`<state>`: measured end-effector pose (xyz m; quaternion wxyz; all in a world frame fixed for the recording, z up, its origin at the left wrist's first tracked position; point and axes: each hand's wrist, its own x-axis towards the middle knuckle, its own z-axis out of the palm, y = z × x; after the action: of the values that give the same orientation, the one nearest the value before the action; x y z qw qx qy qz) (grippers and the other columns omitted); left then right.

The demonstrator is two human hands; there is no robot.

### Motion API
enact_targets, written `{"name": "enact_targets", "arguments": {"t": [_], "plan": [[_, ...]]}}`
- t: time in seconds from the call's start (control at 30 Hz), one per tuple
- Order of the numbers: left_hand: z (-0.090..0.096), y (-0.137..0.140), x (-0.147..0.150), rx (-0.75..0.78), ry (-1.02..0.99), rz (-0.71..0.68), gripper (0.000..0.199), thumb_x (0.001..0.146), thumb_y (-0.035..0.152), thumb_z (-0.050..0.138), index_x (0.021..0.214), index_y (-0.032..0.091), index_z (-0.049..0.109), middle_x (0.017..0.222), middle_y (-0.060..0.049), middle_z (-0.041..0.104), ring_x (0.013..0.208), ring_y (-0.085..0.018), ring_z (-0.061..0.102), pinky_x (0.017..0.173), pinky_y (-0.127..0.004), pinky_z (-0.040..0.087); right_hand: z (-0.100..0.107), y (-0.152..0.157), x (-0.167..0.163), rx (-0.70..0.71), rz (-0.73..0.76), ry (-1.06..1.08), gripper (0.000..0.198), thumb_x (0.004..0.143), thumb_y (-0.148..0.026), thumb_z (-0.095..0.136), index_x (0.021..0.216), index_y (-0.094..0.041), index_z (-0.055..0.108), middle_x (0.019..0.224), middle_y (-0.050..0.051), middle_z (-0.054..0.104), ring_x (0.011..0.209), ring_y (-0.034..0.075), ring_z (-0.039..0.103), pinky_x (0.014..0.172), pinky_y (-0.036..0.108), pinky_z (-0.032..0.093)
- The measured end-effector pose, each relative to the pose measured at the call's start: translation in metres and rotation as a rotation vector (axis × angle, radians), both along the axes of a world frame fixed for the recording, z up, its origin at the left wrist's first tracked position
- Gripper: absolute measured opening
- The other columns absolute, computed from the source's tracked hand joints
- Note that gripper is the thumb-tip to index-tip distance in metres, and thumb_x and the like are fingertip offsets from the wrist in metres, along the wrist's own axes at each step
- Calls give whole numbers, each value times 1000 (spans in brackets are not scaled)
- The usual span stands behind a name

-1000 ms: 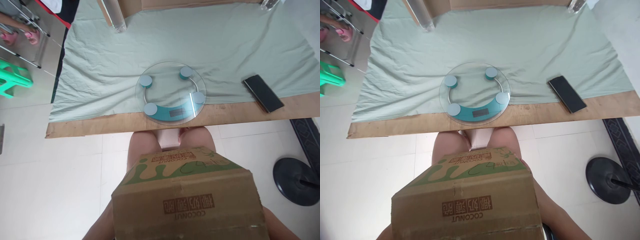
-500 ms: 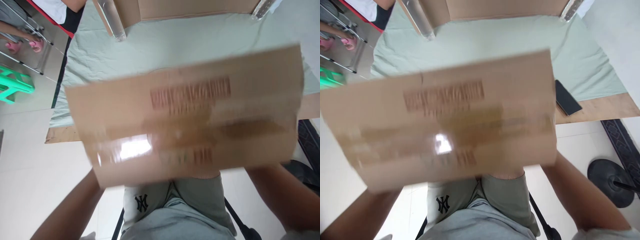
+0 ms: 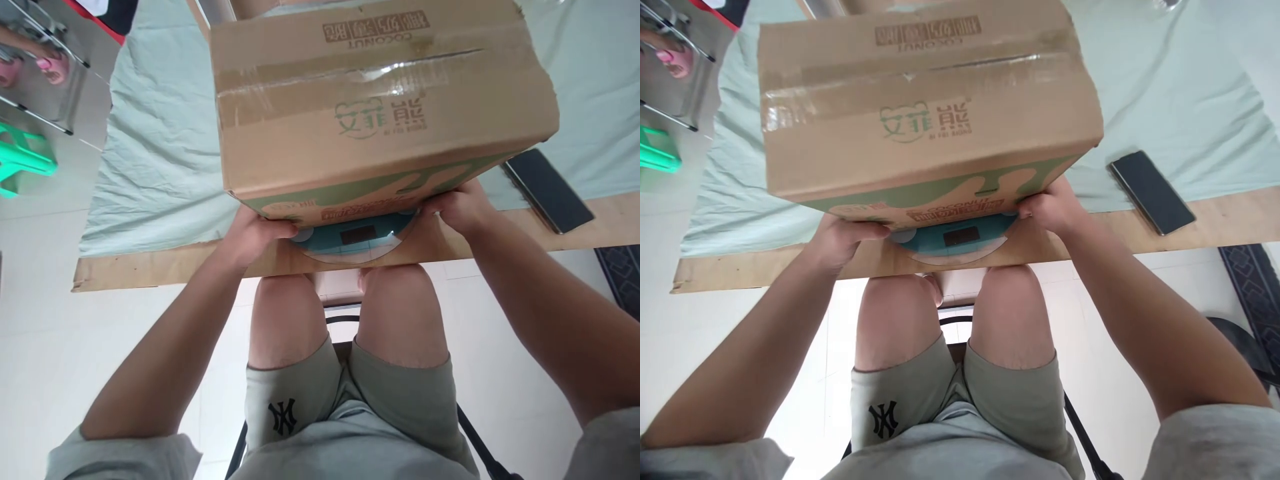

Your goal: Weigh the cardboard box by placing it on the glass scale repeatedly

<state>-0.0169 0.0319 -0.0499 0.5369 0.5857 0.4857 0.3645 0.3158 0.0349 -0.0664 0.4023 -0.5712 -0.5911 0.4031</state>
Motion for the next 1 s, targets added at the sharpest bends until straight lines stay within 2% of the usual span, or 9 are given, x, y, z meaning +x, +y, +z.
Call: {"name": "enact_targets", "arguments": {"t": [0.2, 0.33, 0.4, 0.43, 0.5, 0.57, 0.67, 0.77, 1.0], "plan": [[-4, -6, -9, 132, -39, -47, 45, 66, 30, 73, 110, 22, 68, 121, -6, 70, 126, -36, 58, 110, -51, 47, 6, -10, -6, -33, -48, 47, 25, 53, -25, 58, 77, -26, 65, 94, 2, 72, 103, 32, 65, 81, 45, 55], [-1, -69, -30, 516, 24, 190, 41, 79, 28, 69, 120, 27, 62, 131, -5, 61, 133, -28, 51, 115, -44, 39, 7, -95, -12, 214, -213, -74, 56, 73, -15, 56, 127, -30, 60, 135, 2, 62, 133, 27, 54, 118, 49, 37], [-5, -119, -37, 569, 139, 234, 18, 86, 22, 61, 104, 24, 62, 104, -5, 65, 103, -21, 62, 88, -35, 50, -1, -157, -19, 227, -294, -181, 51, 84, -18, 54, 134, -30, 56, 132, 5, 61, 126, 26, 58, 107, 47, 45], [-9, -144, -39, 556, 213, 173, 4, 89, 18, 56, 88, 22, 58, 83, -2, 60, 79, -16, 59, 68, -30, 47, -6, -188, -24, 204, -300, -256, 39, 87, -19, 54, 125, -28, 60, 117, 6, 65, 108, 24, 63, 90, 42, 50], [-22, -187, -39, 567, 384, 35, 26, 88, 9, 52, 67, 20, 41, 58, 3, 41, 51, -11, 40, 49, -28, 30, -17, -236, -36, 277, -196, -333, 14, 90, -16, 50, 96, -23, 60, 85, 3, 61, 77, 20, 58, 67, 36, 43], [-35, -211, -35, 639, 526, 22, 36, 83, 3, 55, 60, 19, 32, 51, 5, 32, 47, -10, 31, 47, -29, 23, -26, -261, -46, 375, -84, -517, 12, 87, -13, 53, 79, -22, 53, 68, -1, 55, 65, 18, 47, 63, 35, 33], [-48, -214, -28, 695, 705, 159, 39, 79, 5, 60, 57, 18, 30, 50, 5, 31, 48, -9, 29, 48, -28, 23, -33, -258, -50, 429, -79, -730, 16, 85, -12, 58, 74, -21, 53, 59, -2, 54, 63, 18, 42, 64, 35, 29], [-48, -199, -29, 624, 882, 268, 41, 82, 11, 58, 54, 17, 28, 48, 5, 27, 44, -8, 27, 45, -27, 20, -33, -241, -40, 438, -194, -705, 12, 89, -11, 59, 80, -19, 59, 54, -4, 48, 57, 15, 44, 61, 32, 35], [-46, -198, -37, 670, 796, 278, 42, 85, 10, 56, 54, 16, 28, 48, 6, 26, 43, -5, 27, 44, -23, 22, -37, -245, -23, 460, -201, -703, 6, 93, -14, 64, 91, -18, 69, 57, -5, 48, 56, 12, 46, 59, 30, 38]]}}
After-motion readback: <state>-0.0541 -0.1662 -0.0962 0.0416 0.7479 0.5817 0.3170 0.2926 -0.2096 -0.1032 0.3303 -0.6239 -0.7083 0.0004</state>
